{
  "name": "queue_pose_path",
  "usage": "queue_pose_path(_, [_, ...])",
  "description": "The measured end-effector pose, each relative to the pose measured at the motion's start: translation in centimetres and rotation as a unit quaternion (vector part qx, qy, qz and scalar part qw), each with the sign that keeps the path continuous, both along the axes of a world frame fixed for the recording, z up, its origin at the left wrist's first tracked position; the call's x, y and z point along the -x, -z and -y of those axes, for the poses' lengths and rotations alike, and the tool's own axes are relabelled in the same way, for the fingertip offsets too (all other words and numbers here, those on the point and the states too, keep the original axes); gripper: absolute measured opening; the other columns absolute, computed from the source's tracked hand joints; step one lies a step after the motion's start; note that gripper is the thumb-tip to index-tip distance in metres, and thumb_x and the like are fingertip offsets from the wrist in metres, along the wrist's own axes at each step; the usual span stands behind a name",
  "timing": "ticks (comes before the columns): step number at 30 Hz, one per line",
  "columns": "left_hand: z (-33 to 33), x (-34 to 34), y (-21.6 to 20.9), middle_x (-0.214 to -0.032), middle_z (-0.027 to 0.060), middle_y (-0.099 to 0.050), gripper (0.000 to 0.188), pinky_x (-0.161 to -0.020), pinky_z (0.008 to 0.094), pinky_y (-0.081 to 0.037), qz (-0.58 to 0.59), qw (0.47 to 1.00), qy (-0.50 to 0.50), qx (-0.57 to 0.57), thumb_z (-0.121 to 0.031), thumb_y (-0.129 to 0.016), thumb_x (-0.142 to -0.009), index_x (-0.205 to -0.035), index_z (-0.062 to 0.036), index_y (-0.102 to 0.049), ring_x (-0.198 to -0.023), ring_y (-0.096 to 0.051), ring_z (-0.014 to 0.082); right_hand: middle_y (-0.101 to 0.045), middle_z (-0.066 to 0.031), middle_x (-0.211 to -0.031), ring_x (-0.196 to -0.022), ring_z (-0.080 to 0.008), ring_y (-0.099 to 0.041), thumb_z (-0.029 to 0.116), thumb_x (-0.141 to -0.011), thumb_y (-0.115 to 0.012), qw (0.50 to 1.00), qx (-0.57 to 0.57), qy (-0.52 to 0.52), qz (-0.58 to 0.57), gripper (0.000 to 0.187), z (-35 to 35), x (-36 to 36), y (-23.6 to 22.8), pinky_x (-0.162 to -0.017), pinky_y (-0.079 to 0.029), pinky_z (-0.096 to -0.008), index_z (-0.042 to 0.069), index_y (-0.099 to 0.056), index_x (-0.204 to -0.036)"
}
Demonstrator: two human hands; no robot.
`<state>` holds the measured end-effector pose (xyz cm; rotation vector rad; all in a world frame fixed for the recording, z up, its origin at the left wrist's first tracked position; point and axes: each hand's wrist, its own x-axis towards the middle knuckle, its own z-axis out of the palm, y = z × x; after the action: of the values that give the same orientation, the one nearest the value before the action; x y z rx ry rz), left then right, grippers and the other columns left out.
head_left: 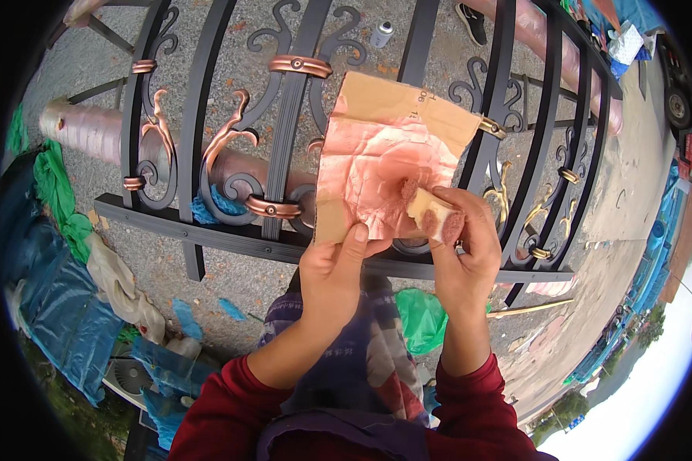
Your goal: The person applies pink paint to a black metal gate using a small sponge. They hold a cardboard palette with pink paint in the left hand and repeatedly dab the sponge onto the gate's decorative scrollwork and horizontal bars.
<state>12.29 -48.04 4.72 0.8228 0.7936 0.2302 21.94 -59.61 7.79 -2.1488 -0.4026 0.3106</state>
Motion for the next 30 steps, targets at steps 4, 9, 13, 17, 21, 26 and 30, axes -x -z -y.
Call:
queue_pose_path(4, [0.4, -0.4, 0.1, -0.114, 0.0098, -0.064, 0.024, -0.092, 0.0340, -0.057, 0.000, 0.999, 0.035, 0.011, -0.012, -0.054, -0.103, -0.119, 0.0056, -0.060, -0.103, -0.064, 0.0165, -0.064, -0.0122, -0.107, -0.091, -0.0220, -0.064, -0.001, -0.088, -0.067, 1.000, -0.008, -0.017, 0.003, 0.025, -0.8, -0.3, 0.5, -0.074, -0.051, -0.0281, 0.000, -0.066, -0.113])
queue_pose_path(9, [1.8, -0.3, 0.7, -0.113, 0.0089, -0.063, 0.024, -0.092, 0.0341, -0.057, 0.002, 1.000, 0.025, -0.010, -0.010, -0.053, -0.103, -0.120, 0.0057, -0.060, -0.103, -0.064, 0.0168, -0.066, -0.0137, -0.101, -0.090, -0.0225, -0.064, -0.001, -0.093, -0.058, 0.999, 0.026, -0.024, 0.012, 0.017, 1.0, -2.1, 0.1, -0.076, -0.050, -0.0287, -0.002, -0.066, -0.107])
queue_pose_path(13, [3.1, -0.8, 0.5, -0.111, 0.0092, -0.064, 0.024, -0.089, 0.0329, -0.057, -0.013, 1.000, 0.000, -0.018, -0.010, -0.053, -0.103, -0.119, 0.0058, -0.060, -0.098, -0.066, 0.0177, -0.065, -0.0156, -0.107, -0.095, -0.0308, -0.065, -0.006, -0.084, -0.063, 0.997, 0.005, -0.072, -0.014, 0.026, 1.4, -2.6, 0.5, -0.078, -0.053, -0.0332, 0.000, -0.066, -0.109])
queue_pose_path(17, [1.7, -0.2, 0.8, -0.105, 0.0103, -0.067, 0.024, -0.082, 0.0313, -0.059, -0.033, 0.995, -0.082, -0.048, -0.012, -0.055, -0.102, -0.113, 0.0083, -0.063, -0.092, -0.070, 0.0211, -0.065, -0.0152, -0.105, -0.095, -0.0302, -0.065, -0.005, -0.086, -0.063, 0.992, 0.001, -0.118, -0.046, 0.024, 2.9, -3.6, 0.4, -0.078, -0.052, -0.0334, 0.001, -0.066, -0.109])
queue_pose_path(21, [-1.4, 1.6, 2.1, -0.111, 0.0120, -0.067, 0.025, -0.080, 0.0374, -0.063, -0.008, 0.978, -0.182, -0.101, -0.013, -0.055, -0.102, -0.120, 0.0037, -0.060, -0.096, -0.070, 0.0220, -0.062, -0.0055, -0.102, -0.081, -0.0051, -0.053, 0.006, -0.096, -0.063, 0.996, 0.022, 0.017, -0.086, 0.017, 5.9, -7.6, 1.0, -0.066, -0.044, -0.0215, -0.001, -0.063, -0.111])
queue_pose_path(26, [-1.1, 5.4, 3.0, -0.114, 0.0114, -0.067, 0.026, -0.078, 0.0372, -0.064, -0.005, 0.977, -0.197, -0.085, -0.013, -0.051, -0.103, -0.124, 0.0011, -0.057, -0.096, -0.071, 0.0221, -0.060, -0.0064, -0.103, -0.084, -0.0098, -0.058, 0.007, -0.096, -0.063, 0.991, 0.048, -0.110, -0.052, 0.018, 5.0, -8.6, 3.1, -0.071, -0.046, -0.0224, -0.002, -0.064, -0.112])
queue_pose_path(30, [-0.4, 7.6, 3.4, -0.111, 0.0118, -0.068, 0.025, -0.078, 0.0372, -0.064, -0.017, 0.976, -0.207, -0.064, -0.014, -0.051, -0.103, -0.122, 0.0015, -0.058, -0.093, -0.072, 0.0225, -0.063, -0.0089, -0.100, -0.082, -0.0168, -0.061, 0.004, -0.092, -0.066, 0.985, 0.047, -0.157, -0.049, 0.017, 2.6, -7.4, 3.4, -0.068, -0.049, -0.0261, 0.000, -0.065, -0.108])
